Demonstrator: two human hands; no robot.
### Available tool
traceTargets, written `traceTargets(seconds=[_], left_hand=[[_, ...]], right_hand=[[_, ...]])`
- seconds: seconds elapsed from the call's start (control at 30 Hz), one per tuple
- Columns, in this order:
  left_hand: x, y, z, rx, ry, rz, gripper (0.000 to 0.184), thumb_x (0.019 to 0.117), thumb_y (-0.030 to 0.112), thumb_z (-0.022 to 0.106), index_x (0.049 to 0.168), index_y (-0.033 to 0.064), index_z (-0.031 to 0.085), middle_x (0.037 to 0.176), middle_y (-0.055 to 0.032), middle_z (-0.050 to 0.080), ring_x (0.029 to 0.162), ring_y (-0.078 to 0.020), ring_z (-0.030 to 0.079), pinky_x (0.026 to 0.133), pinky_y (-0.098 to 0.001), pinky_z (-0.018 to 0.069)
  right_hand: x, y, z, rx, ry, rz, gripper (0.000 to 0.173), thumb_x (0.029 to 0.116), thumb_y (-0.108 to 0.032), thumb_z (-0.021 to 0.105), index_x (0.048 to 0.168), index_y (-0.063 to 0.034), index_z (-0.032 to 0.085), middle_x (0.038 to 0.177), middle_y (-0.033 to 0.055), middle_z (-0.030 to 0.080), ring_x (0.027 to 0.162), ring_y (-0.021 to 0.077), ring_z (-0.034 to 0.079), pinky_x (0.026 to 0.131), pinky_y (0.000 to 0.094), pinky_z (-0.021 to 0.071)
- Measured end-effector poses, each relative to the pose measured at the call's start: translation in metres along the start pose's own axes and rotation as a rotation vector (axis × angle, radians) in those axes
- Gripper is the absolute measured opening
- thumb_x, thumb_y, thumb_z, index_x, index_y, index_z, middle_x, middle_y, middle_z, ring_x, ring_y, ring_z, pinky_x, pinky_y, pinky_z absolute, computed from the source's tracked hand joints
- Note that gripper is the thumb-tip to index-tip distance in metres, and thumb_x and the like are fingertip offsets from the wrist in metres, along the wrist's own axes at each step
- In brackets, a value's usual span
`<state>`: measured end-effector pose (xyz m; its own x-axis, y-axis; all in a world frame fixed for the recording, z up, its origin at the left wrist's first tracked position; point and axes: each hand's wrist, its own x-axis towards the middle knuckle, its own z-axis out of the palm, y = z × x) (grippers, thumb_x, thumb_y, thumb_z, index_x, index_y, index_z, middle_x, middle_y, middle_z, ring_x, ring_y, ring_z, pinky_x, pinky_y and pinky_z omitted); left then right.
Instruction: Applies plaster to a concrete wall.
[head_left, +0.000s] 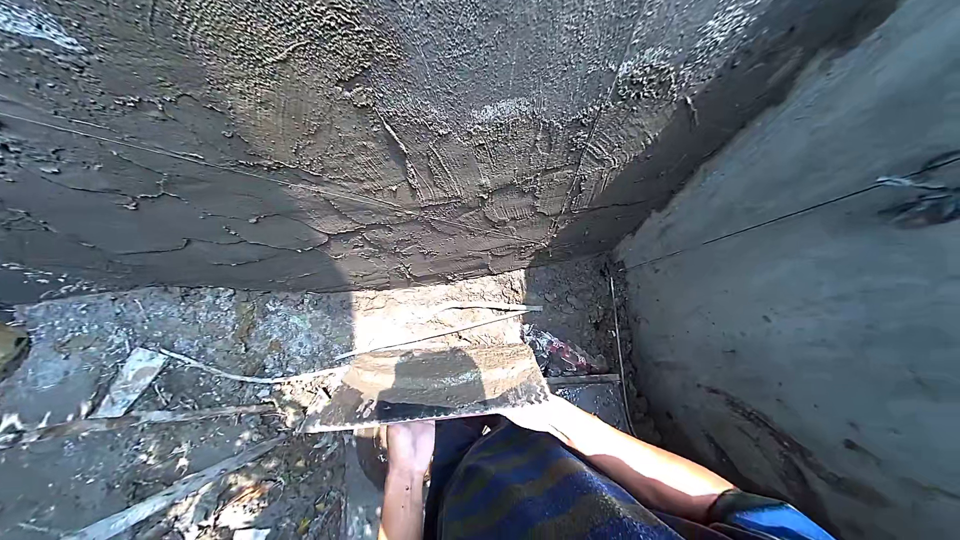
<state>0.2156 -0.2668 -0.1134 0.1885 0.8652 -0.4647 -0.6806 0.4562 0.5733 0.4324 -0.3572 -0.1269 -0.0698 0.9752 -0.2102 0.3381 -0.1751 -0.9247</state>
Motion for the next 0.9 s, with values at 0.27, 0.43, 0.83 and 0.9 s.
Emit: traceTargets(seconds=[0.27, 0.43, 0.83, 0.9], left_hand=[[0.017, 0.007, -0.022, -0.112, 0.131, -0.030, 0.034, 0.1083, 0.021, 0.027, 0.122, 0.0079, 0.055, 0.110, -0.0135, 0.069, 0.102, -0.0277, 0.070, 0.091, -0.0471, 0.0580], [0.018, 0.037, -0.075, -0.168, 0.238, -0.032, 0.036, 0.1082, 0.029, 0.028, 0.117, 0.0090, 0.057, 0.104, -0.0120, 0.070, 0.097, -0.0259, 0.071, 0.085, -0.0463, 0.0599], [0.013, 0.131, -0.293, 0.543, 0.720, -0.209, 0.043, 0.1105, 0.012, 0.024, 0.145, -0.0084, 0.040, 0.142, -0.0171, 0.054, 0.128, -0.0142, 0.053, 0.106, -0.0284, 0.0445], [0.011, 0.113, -0.357, 0.863, 0.685, -0.316, 0.040, 0.1073, 0.012, 0.039, 0.140, -0.0095, 0.048, 0.138, -0.0206, 0.058, 0.129, -0.0168, 0.055, 0.109, -0.0294, 0.0432]], right_hand=[[0.037, -0.018, 0.034, 0.158, -0.260, -0.137, 0.039, 0.1102, -0.028, 0.046, 0.142, -0.0130, 0.062, 0.147, 0.0029, 0.060, 0.138, 0.0071, 0.051, 0.120, 0.0318, 0.0362], [0.065, -0.035, 0.102, 0.796, -0.302, 0.174, 0.033, 0.1070, -0.007, 0.043, 0.132, 0.0053, 0.060, 0.130, 0.0111, 0.069, 0.121, 0.0171, 0.066, 0.106, 0.0335, 0.0522], [0.154, -0.058, 0.324, -0.374, -0.714, 0.504, 0.054, 0.0949, -0.015, 0.070, 0.140, 0.0101, 0.054, 0.143, 0.0274, 0.056, 0.138, 0.0333, 0.050, 0.119, 0.0441, 0.0327], [0.171, -0.002, 0.371, -0.416, -0.779, 0.427, 0.053, 0.0904, -0.016, 0.075, 0.134, 0.0107, 0.059, 0.135, 0.0292, 0.061, 0.132, 0.0385, 0.055, 0.116, 0.0501, 0.0375]])
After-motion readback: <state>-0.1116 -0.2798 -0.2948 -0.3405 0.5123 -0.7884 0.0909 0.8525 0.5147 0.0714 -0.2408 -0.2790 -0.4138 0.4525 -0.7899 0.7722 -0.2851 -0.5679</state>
